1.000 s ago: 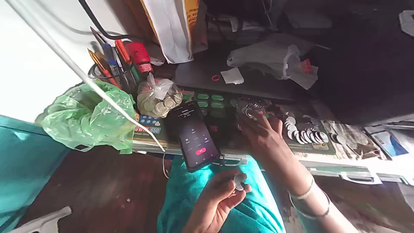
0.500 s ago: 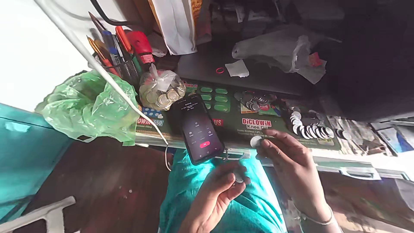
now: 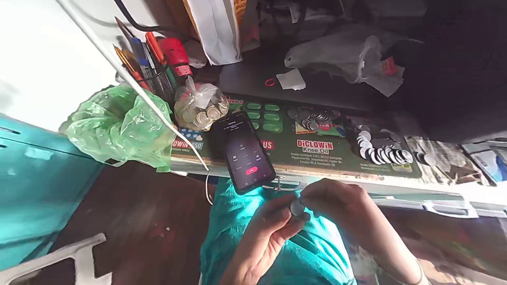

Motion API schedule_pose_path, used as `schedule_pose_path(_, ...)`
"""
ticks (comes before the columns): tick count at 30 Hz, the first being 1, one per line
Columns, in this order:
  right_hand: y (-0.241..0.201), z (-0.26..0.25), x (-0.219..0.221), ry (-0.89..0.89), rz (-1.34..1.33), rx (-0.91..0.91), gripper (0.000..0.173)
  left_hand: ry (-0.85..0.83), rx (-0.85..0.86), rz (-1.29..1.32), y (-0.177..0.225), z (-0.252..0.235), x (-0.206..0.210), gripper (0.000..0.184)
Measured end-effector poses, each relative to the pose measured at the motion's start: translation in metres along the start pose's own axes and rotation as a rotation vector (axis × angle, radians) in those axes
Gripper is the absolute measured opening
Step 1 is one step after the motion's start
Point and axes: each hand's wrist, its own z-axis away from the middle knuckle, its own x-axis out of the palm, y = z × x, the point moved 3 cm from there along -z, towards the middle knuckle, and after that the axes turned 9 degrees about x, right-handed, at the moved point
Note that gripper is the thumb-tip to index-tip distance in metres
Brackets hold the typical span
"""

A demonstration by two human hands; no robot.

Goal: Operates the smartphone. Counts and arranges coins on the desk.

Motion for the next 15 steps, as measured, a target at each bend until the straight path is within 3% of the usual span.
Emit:
schedule_pose_path(6, -0.007, -0.001, 0.007, 0.117, 0.485, -0.189, 0.014, 0.046, 0.000, -0.024, 0.000, -0.002, -0.003, 0.026)
schedule_pose_path(12, -0.025, -0.016, -0.004, -0.049, 0.636, -0.288, 0.015, -0.013, -0.008, 0.007, 0.000, -0.004, -0.005, 0.026)
schedule_pose_path(15, -0.033, -0.039, -0.022, 0.132, 0.717, -0.253, 0.020, -0.091, -0.029, 0.068, 0.002, -0.005, -0.008, 0.026)
